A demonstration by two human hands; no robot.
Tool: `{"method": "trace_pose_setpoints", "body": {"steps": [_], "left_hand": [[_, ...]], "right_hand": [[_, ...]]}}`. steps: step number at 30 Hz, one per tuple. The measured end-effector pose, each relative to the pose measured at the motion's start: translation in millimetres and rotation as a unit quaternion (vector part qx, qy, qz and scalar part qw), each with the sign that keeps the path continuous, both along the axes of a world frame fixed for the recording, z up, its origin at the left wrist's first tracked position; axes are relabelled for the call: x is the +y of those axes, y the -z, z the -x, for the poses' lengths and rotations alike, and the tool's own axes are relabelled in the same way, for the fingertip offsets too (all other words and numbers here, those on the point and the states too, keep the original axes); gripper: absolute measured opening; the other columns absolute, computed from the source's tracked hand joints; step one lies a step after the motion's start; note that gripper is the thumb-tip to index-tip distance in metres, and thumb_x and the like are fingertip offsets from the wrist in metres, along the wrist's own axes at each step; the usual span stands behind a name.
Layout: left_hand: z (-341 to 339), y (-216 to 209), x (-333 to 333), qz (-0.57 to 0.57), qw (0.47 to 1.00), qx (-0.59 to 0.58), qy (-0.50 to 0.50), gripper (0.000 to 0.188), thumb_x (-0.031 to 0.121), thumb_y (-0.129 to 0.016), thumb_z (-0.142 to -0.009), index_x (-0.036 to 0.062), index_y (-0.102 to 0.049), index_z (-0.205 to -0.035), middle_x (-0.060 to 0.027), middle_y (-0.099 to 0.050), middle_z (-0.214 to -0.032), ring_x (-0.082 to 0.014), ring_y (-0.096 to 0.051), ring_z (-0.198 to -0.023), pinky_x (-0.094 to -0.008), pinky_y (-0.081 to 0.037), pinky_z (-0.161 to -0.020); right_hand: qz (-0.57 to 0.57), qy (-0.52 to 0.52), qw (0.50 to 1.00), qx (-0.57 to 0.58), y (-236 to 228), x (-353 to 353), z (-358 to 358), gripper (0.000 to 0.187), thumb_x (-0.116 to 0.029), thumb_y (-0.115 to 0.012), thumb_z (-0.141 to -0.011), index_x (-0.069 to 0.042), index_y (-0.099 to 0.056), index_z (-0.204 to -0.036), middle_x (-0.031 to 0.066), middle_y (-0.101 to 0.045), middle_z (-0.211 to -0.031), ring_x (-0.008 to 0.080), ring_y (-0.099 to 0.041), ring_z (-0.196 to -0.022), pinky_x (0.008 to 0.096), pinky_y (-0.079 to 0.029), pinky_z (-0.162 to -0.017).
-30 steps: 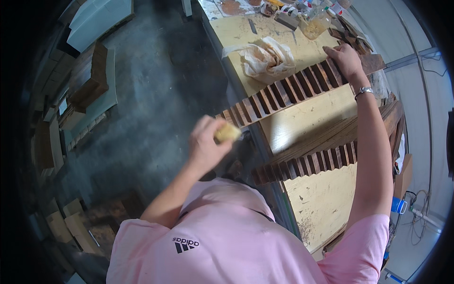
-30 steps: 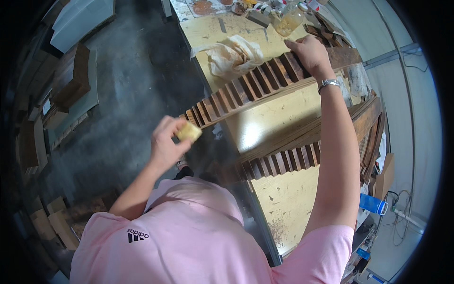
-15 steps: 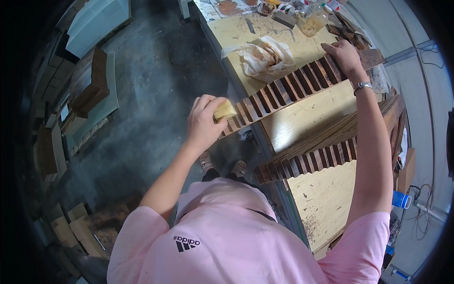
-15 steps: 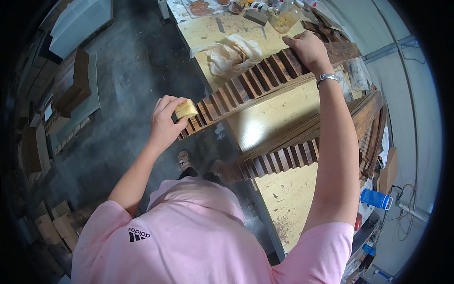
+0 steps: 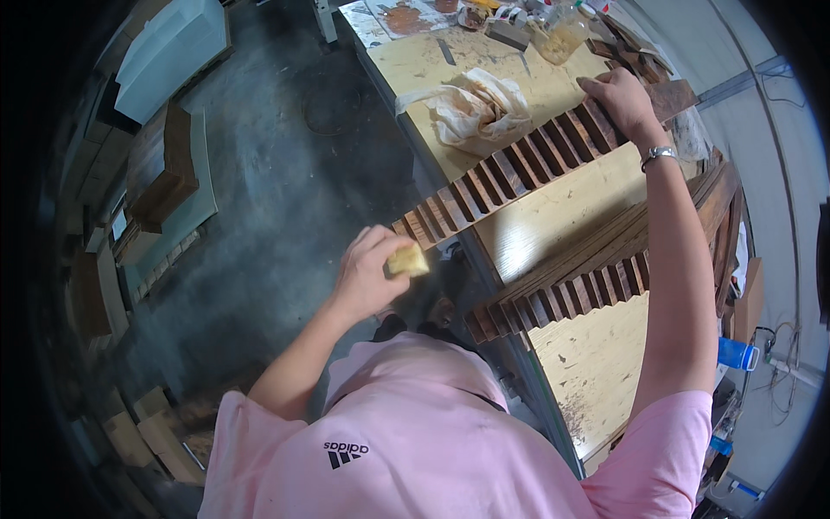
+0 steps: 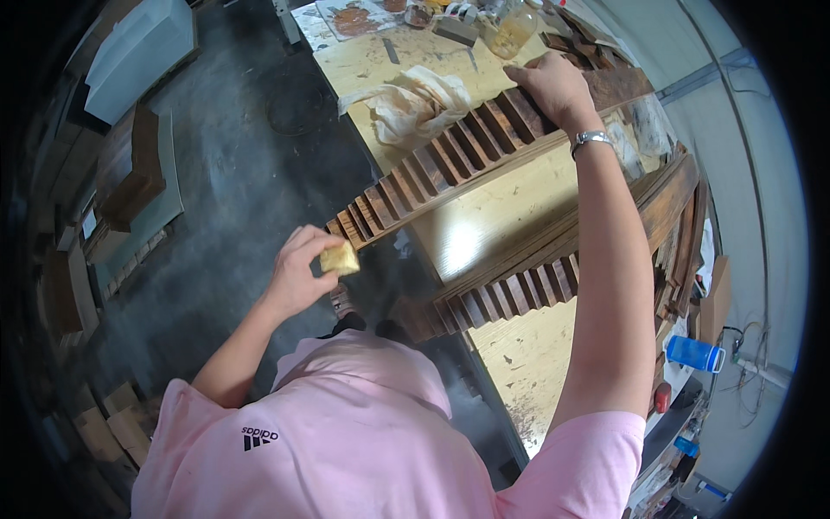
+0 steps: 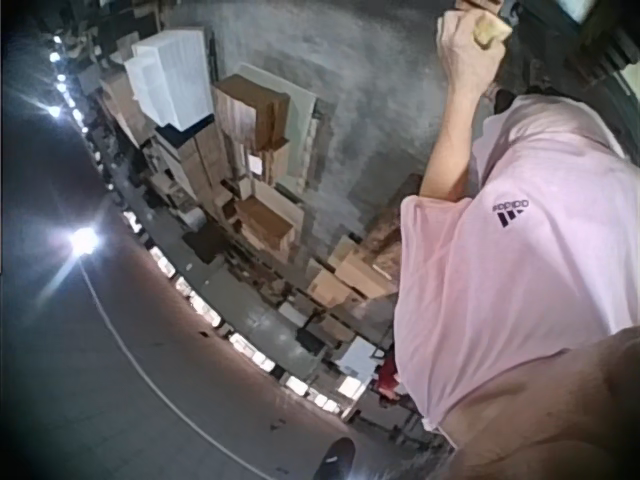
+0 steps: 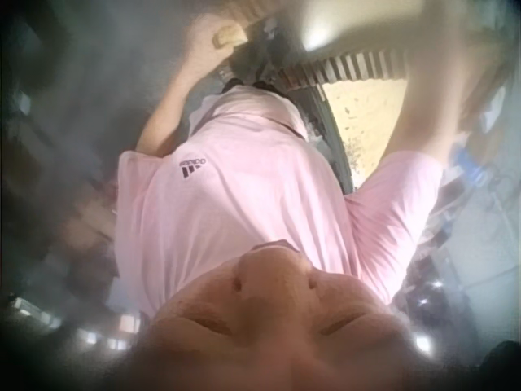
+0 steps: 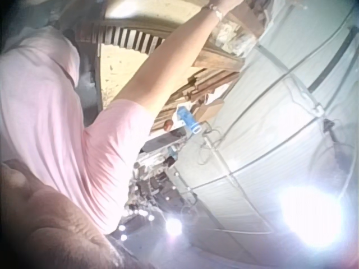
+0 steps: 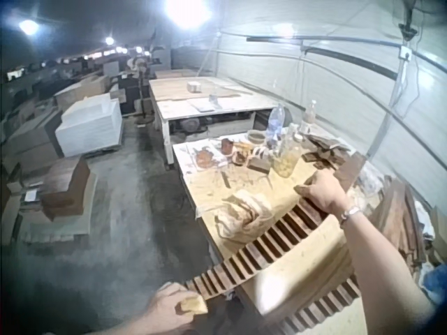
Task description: The person rubs a small block of wood with a yellow sponge and wipes down larger slotted wooden panels using a cloth.
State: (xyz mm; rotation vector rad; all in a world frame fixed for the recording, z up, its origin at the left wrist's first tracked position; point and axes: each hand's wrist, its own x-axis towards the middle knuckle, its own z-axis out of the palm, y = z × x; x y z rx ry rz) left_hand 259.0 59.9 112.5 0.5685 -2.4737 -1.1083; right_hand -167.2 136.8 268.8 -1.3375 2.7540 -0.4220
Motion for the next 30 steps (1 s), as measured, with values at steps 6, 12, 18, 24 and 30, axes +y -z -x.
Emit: {"method": "trace_pose_setpoints", "body": {"steps": [6,12,18,24,30], "left_hand": [[17.9,-1.0,-20.7,0.045,0.988,0.045,-0.14,0.034,0.004,-0.076,-0.069,0.0024,-0.067,-0.102,-0.0108,-0.062,-0.094,-0.0282,-0.061,-0.089,-0.038,-0.05,-0.08],[-18.7,14.1,31.7,-0.08,0.995,-0.001,-0.063,0.036,0.008,-0.08,-0.07,0.0043,-0.065,-0.102,-0.0098,-0.06,-0.091,-0.0258,-0.064,-0.081,-0.0364,-0.053,-0.073],[2.7,14.4,-12.3,-0.017,0.98,0.055,-0.19,0.034,0.002,-0.079,-0.072,0.0028,-0.065,-0.103,-0.0083,-0.062,-0.091,-0.0202,-0.064,-0.079,-0.0324,-0.053,-0.07],[-32.6,27.9,36.0,-0.082,0.993,0.006,-0.09,0.034,0.009,-0.081,-0.072,0.0042,-0.066,-0.102,-0.0083,-0.061,-0.091,-0.0213,-0.064,-0.076,-0.0334,-0.054,-0.069],[-16.1,25.8,-8.2,-0.047,0.975,0.046,-0.215,0.034,0.003,-0.08,-0.071,0.0033,-0.067,-0.102,-0.0063,-0.06,-0.089,-0.0191,-0.063,-0.077,-0.0319,-0.053,-0.069]], "right_hand": [[-0.017,0.001,0.999,-0.034,-2.0,-2.2,-7.7,0.053,-0.047,-0.067,-0.083,0.005,-0.073,-0.091,0.0273,-0.07,-0.083,0.0383,-0.069,-0.08,0.0421,-0.052,-0.082],[-0.027,-0.005,0.999,-0.017,-0.9,-1.9,-0.2,0.051,-0.046,-0.067,-0.083,0.003,-0.074,-0.093,0.0257,-0.071,-0.083,0.04,-0.068,-0.08,0.0421,-0.052,-0.082],[-0.012,-0.009,1.0,-0.027,0.9,-1.9,-2.1,0.051,-0.047,-0.066,-0.084,0.004,-0.073,-0.088,0.0245,-0.071,-0.08,0.0377,-0.068,-0.077,0.0415,-0.051,-0.08],[0.003,0.005,1.0,-0.024,-0.6,2.2,-4.6,0.051,-0.046,-0.066,-0.084,0.004,-0.073,-0.089,0.0254,-0.07,-0.082,0.0376,-0.069,-0.08,0.042,-0.051,-0.082],[-0.018,0.004,1.0,-0.025,-0.9,-0.9,-3.1,0.052,-0.046,-0.067,-0.083,0.005,-0.072,-0.091,0.0244,-0.07,-0.082,0.0384,-0.069,-0.08,0.0407,-0.052,-0.081]]}}
